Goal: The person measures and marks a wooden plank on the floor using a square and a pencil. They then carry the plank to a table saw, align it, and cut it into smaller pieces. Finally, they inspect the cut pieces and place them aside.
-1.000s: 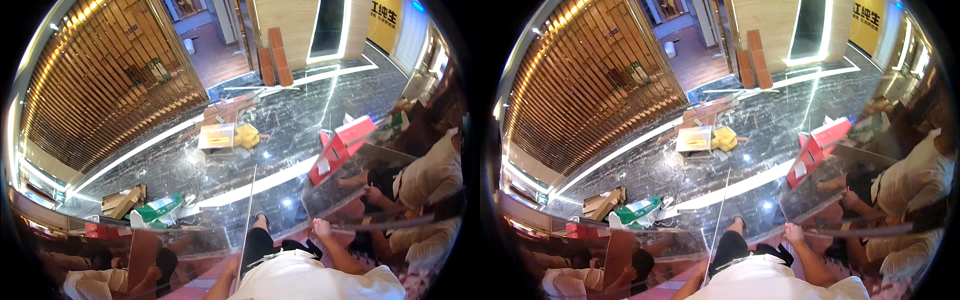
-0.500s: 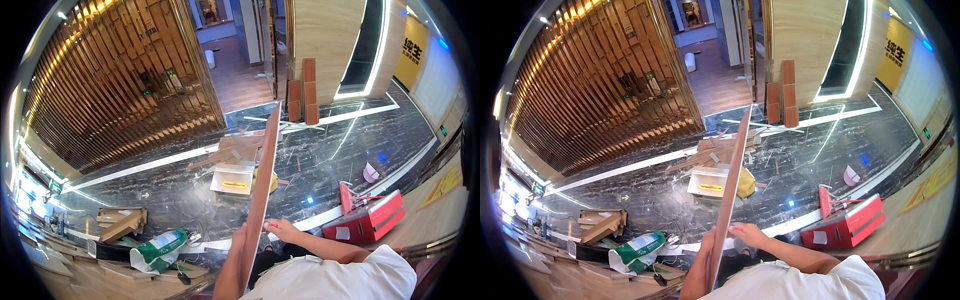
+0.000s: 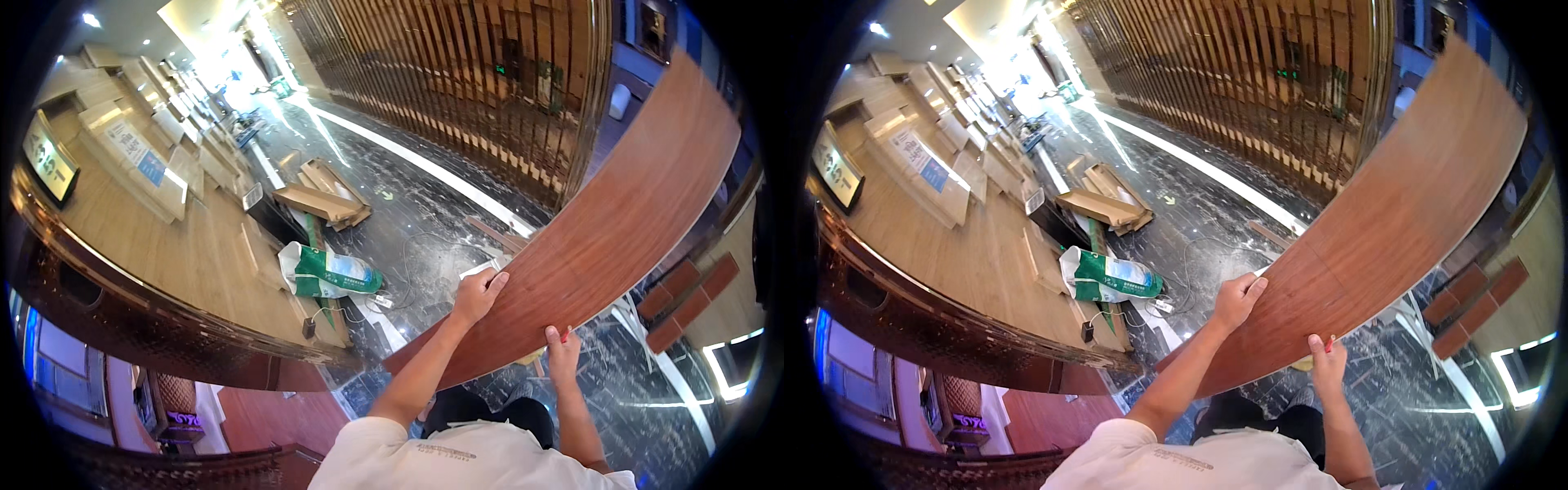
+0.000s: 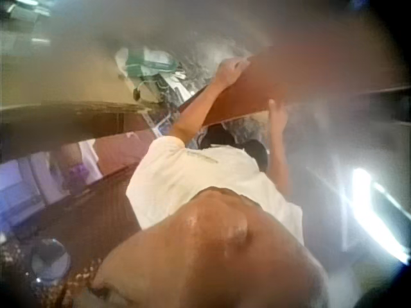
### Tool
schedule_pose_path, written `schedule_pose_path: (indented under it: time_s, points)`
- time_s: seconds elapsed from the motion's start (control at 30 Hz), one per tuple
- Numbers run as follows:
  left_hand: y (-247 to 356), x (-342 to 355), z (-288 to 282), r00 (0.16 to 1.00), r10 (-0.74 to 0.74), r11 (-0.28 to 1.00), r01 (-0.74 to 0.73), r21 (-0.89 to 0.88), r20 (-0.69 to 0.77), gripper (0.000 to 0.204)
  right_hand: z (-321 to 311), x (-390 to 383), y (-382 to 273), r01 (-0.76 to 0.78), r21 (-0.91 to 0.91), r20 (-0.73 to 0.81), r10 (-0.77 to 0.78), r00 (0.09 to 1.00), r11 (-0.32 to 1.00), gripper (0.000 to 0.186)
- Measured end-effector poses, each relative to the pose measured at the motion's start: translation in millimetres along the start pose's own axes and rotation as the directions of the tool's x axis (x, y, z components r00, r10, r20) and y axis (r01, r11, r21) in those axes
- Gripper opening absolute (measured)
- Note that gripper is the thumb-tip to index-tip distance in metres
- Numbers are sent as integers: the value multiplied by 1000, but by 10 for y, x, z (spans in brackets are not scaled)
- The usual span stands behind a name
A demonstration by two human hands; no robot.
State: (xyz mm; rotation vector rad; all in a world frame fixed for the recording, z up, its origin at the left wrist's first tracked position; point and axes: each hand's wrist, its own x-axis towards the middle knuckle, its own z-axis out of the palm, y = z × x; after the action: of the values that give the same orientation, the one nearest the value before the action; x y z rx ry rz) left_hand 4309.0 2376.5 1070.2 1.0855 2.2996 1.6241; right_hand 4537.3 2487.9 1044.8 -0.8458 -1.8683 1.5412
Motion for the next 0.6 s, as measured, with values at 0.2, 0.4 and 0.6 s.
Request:
schedule_pose_path:
  time_s: [0.2, 0.4, 0.6]
  points:
    - [344, 240, 370, 986, -42, 974, 4, -227, -161, 42, -624, 1318, -449, 281, -13, 94, -279, 956, 960, 51]
    - [565, 616, 171, 936, -319, 551, 55, -833, -149, 75, -576, 2556, -664, 265, 26, 305, -260, 916, 964, 46]
    - [409, 636, 309, 954, -259, 411, -30, -911, -149, 71, -374, 3528, -522, 395, -119, 631, -238, 739, 911, 52]
